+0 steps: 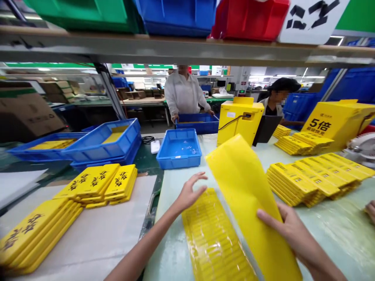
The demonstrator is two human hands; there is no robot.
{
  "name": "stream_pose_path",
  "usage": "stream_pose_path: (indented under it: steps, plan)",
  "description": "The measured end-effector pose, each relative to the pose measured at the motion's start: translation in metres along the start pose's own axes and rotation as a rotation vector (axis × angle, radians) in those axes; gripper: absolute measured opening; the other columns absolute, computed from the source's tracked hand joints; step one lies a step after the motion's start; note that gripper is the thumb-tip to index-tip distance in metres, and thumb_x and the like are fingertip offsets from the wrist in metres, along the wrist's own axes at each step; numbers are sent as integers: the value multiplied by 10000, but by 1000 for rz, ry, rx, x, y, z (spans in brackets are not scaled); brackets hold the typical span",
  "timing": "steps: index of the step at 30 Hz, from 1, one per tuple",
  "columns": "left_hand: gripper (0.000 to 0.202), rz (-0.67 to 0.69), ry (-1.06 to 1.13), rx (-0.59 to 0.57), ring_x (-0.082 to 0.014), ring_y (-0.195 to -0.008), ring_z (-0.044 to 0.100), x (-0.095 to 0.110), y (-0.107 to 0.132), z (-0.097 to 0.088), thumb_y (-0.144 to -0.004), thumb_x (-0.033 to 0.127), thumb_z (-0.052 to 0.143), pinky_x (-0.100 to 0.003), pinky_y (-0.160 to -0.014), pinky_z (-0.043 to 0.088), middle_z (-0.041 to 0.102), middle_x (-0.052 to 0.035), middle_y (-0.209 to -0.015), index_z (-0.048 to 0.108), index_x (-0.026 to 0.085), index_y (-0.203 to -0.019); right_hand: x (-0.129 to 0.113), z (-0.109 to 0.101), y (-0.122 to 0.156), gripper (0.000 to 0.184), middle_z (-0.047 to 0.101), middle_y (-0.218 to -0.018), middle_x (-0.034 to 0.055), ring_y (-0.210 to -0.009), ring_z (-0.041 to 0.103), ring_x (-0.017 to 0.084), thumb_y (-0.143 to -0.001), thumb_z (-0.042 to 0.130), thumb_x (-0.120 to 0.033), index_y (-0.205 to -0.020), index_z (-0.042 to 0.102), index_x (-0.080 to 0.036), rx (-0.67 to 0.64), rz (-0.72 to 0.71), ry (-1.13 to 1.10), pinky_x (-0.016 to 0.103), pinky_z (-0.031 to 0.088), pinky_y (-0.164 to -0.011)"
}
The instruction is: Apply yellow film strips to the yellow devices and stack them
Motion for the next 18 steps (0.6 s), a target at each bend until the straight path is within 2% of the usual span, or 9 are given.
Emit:
stream_pose_path:
  steps: [2, 3, 5, 6, 9, 10, 11, 14, 18]
  plan:
    - [450, 15, 144, 14, -336, -1443, 582, 13, -5, 8, -996, 510, 580, -470, -1184, 483, 628, -177, -1520, 675, 184, -1290, 17, 28, 3, 585, 833, -1116, 163, -901, 809, 385, -706, 920, -619, -1100, 827, -196, -122, 18, 32, 431, 675, -722]
    - [534, 15, 202, 1, -347, -1353, 658, 20, -3, 11, -1004, 582, 561, -469, -1105, 549, 671, -193, -1458, 650, 166, -1326, 24, 42, 4, 590, 826, -1155, 164, -962, 805, 397, -742, 894, -632, -1127, 825, -191, -191, 14, 55, 447, 679, -770]
    - [632, -10, 295, 5, -360, -1166, 754, 29, 6, 13, -891, 613, 739, -438, -960, 622, 747, -197, -1316, 658, 136, -1298, 30, 59, -1, 601, 813, -1208, 162, -1050, 789, 406, -798, 846, -639, -1191, 808, -186, -224, -66, 143, 488, 673, -864]
    - [647, -35, 326, 47, -357, -1103, 771, 32, 12, 10, -800, 553, 850, -417, -915, 633, 769, -186, -1265, 676, 130, -1258, 24, 60, -6, 618, 803, -1229, 164, -1084, 776, 412, -800, 841, -635, -1219, 796, -182, -148, -159, 212, 520, 661, -910]
    - [568, -140, 368, 208, -344, -1048, 779, 37, 36, 2, -663, 338, 939, -384, -876, 631, 800, -154, -1197, 724, 123, -1142, -33, 50, -1, 582, 747, -1337, 167, -1197, 719, 407, -846, 818, -565, -1285, 764, -188, 311, -638, 445, 598, 585, -1048]
    - [530, -167, 372, 234, -343, -1045, 781, 41, 43, 2, -662, 314, 924, -382, -877, 628, 806, -149, -1184, 733, 121, -1118, -57, 54, 8, 497, 738, -1349, 153, -1215, 710, 381, -898, 789, -507, -1288, 762, -200, 418, -822, 489, 584, 567, -1077]
    - [514, -181, 375, 231, -343, -1045, 782, 47, 49, 4, -664, 303, 912, -382, -879, 626, 810, -144, -1174, 738, 118, -1110, -79, 63, 17, 387, 743, -1334, 132, -1212, 712, 341, -954, 749, -431, -1277, 765, -218, 443, -985, 510, 546, 563, -1090]
    - [553, -175, 414, 175, -340, -1053, 784, 68, 62, 18, -659, 283, 896, -367, -880, 619, 819, -124, -1134, 734, 117, -1161, -130, 104, 31, 214, 789, -1203, 54, -1128, 743, 218, -1029, 665, -216, -1210, 773, -251, 224, -1264, 473, 376, 585, -1044]
    - [535, -117, 398, 162, -287, -984, 788, 92, 71, 26, -690, 232, 845, -320, -845, 610, 820, -97, -1091, 713, 119, -1195, -169, 139, 27, 162, 796, -1107, 36, -1034, 758, 198, -1000, 711, -170, -1113, 808, -233, 51, -1239, 422, 321, 604, -944]
Point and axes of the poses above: each hand's wrist, its own y-axis away from the middle knuckle, its own z-axis out of the palm, x = y × z, the point moved 8 cm from there along -y, towards the middle knuckle
